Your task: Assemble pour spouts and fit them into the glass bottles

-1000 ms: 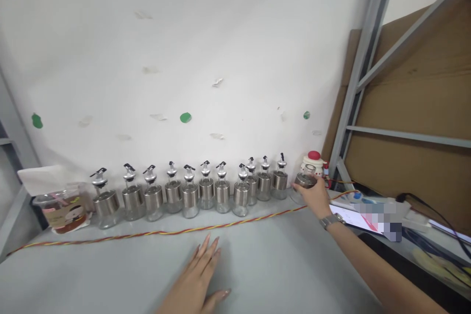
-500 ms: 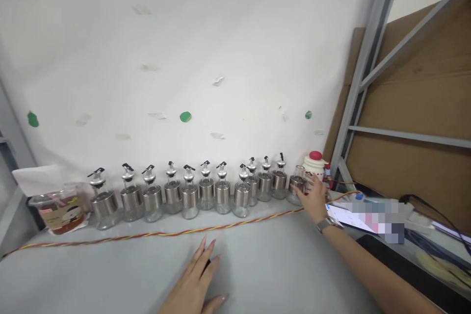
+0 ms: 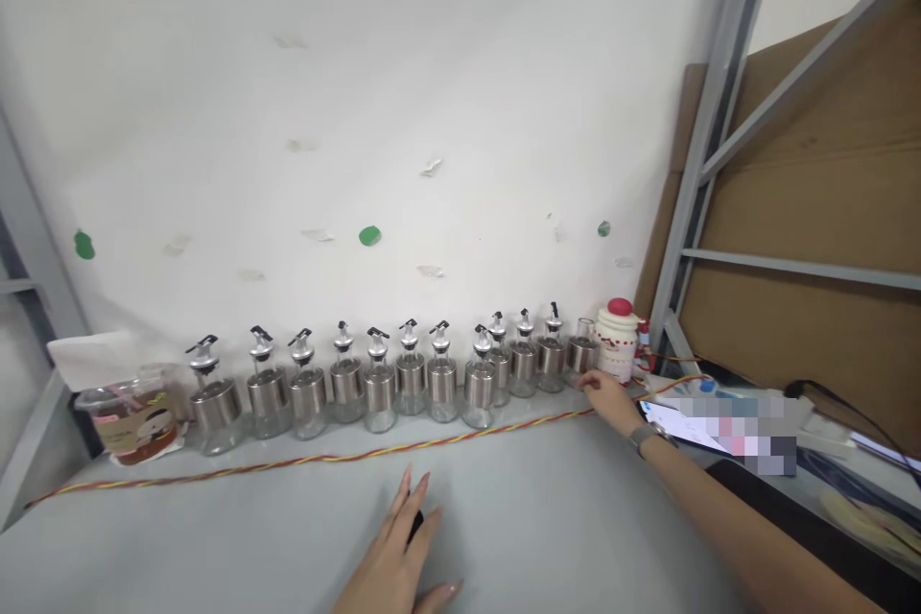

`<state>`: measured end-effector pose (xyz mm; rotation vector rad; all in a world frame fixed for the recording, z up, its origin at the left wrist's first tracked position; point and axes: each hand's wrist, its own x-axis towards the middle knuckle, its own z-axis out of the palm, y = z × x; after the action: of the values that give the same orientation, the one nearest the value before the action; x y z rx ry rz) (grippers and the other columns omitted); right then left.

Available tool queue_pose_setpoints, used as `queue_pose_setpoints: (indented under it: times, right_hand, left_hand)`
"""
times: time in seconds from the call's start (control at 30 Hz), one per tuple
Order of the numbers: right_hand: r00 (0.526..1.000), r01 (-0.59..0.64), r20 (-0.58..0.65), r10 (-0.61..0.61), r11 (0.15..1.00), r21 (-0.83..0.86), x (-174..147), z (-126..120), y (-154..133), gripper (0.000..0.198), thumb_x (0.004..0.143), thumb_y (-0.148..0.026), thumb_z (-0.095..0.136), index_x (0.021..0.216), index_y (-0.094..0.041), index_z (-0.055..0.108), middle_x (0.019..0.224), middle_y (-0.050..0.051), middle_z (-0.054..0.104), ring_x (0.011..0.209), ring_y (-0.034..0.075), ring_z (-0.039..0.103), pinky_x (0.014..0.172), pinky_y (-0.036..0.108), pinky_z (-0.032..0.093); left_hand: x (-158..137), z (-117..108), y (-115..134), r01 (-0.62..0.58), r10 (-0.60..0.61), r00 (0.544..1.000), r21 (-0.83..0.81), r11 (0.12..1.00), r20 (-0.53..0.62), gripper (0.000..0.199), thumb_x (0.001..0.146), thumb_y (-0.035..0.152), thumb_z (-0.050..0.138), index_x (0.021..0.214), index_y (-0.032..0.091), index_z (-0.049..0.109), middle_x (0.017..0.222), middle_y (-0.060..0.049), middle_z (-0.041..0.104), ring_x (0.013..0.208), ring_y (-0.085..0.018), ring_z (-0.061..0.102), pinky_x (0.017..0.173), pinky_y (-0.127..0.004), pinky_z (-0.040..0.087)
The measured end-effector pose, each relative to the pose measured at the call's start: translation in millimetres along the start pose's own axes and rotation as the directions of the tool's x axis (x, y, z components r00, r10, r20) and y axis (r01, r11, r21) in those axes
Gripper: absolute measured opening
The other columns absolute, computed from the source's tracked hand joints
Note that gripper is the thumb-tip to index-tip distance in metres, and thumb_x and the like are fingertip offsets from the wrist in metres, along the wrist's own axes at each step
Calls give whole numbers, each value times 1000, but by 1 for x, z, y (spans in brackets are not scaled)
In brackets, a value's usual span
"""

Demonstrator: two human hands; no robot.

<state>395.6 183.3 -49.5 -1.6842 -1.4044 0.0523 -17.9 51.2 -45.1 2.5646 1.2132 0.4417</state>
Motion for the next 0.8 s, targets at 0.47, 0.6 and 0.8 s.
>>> queue_pose_setpoints:
  times: [0.47,0.6,0.8]
  right_hand:
    - [873,-168,-456,172,985,50,64,38,-91,28,84,-30,49,108,-15,50,111,7,51,95,20,53,80,41,43]
    - [875,-200,-432,220,975,93,62,42,-89,27,84,-29,49,108,-15,50,107,6,54,89,18,55,75,38,47]
    - [866,-198,-453,213,977,80,47,42,-79,29,85,-34,46,107,-15,49,99,5,56,80,15,57,70,35,47]
  left_hand:
    - [1,15,-17,-120,122,989,33,992,-88,45,75,40,55,117,21,50,136,-15,31,123,-36,23,93,-49,35]
    - [2,28,-21,-121,143,964,109,987,-224,46,75,47,53,111,20,54,132,-16,38,123,-34,26,92,-47,37]
    - [1,34,-18,-83,94,960,51,995,-265,44,76,49,51,108,19,57,131,-15,39,124,-33,26,97,-44,32]
